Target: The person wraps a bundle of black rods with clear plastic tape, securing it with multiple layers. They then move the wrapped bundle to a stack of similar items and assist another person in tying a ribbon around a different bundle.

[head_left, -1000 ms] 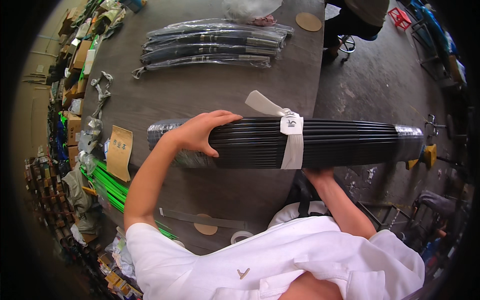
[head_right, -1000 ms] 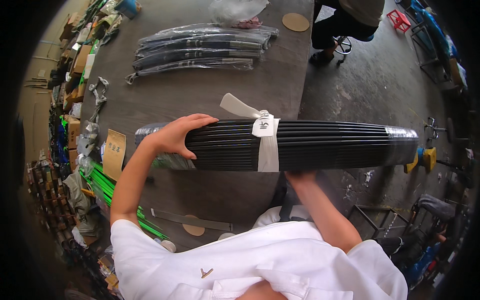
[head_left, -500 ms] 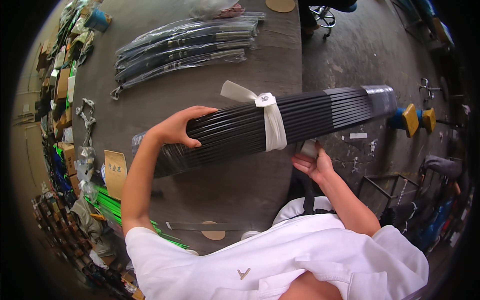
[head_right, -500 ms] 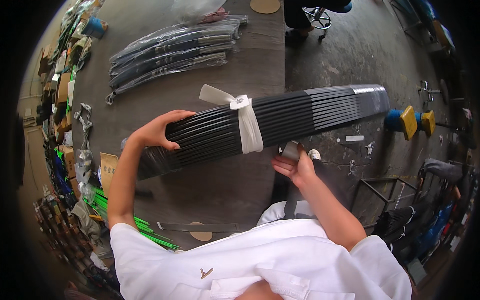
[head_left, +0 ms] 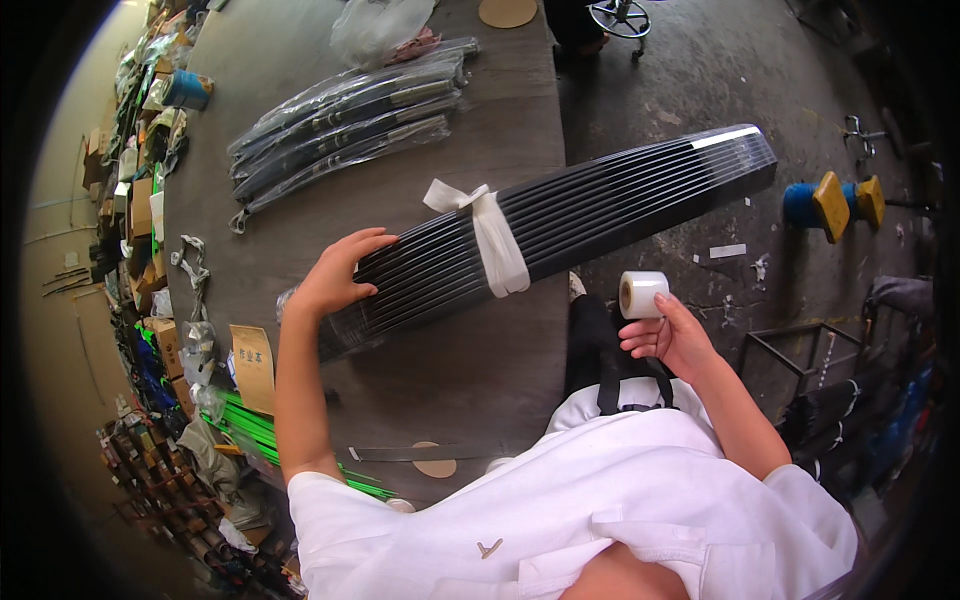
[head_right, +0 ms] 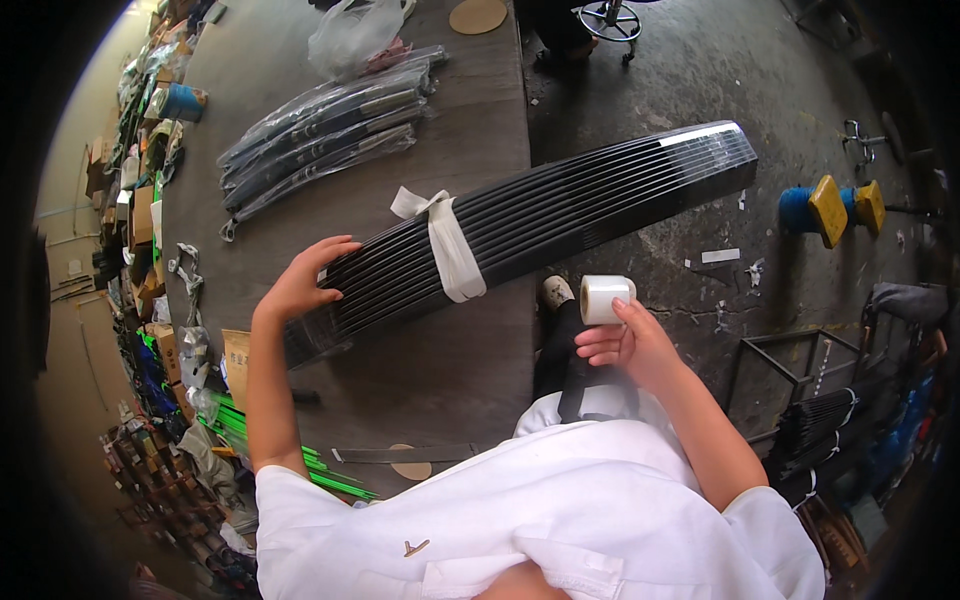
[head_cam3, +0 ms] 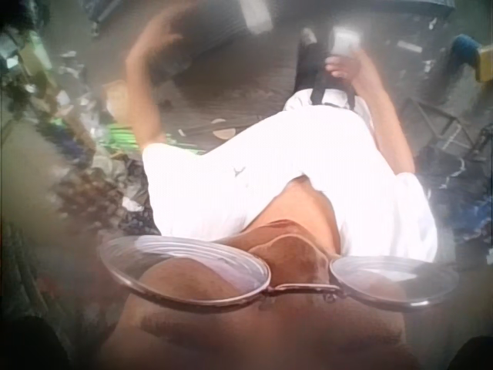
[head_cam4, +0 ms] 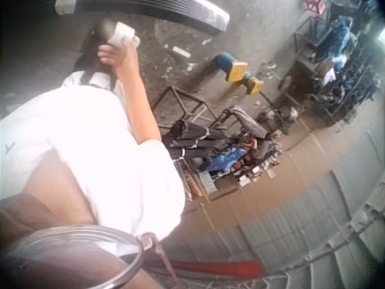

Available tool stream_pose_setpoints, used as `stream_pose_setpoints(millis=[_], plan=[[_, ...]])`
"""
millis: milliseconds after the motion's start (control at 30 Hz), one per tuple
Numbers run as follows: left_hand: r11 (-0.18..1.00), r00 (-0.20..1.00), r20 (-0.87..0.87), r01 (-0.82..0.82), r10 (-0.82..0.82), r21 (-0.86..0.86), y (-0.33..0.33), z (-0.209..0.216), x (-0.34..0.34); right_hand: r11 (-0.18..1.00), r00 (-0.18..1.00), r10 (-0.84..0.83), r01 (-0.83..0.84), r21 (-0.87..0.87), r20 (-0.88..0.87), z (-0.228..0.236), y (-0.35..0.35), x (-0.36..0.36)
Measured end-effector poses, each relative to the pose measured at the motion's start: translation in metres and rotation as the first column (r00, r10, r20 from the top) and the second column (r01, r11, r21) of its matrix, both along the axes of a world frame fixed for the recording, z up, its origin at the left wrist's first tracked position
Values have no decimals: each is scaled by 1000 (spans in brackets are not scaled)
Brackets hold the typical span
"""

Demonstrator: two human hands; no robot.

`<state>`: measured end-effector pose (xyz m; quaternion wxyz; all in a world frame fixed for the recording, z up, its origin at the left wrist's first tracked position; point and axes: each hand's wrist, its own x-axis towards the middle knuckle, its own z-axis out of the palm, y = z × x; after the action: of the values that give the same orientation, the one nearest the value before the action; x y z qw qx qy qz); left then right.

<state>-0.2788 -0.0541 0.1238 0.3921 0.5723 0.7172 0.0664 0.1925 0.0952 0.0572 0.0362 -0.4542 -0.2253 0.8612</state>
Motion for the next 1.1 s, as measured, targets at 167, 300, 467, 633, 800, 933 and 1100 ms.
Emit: stream_pose_setpoints(millis=[167,300,467,633,800,933,1100], plan=[[956,979,-161,-73,122,284,20,44,74,981,988,9,22,195,-154,39,26,-3],[836,744,653,-264,-141,482,56,105,203,958,952,-14,100,267,-307,56,46,9],[840,-294,848,-468,-441,275,101,128,349,918,921,-21,172,357,-390,61,65,36],[816,-298,817,-483,-494,317,121,142,397,887,918,-51,223,405,-394,72,72,69],[787,-171,831,-466,-529,405,143,149,428,830,892,-116,328,451,-436,70,88,108],[728,66,831,-447,-552,519,163,150,439,787,867,-113,376,489,-485,77,96,126],[622,591,648,-292,-480,727,207,140,416,696,818,-116,472,541,-564,90,107,151]])
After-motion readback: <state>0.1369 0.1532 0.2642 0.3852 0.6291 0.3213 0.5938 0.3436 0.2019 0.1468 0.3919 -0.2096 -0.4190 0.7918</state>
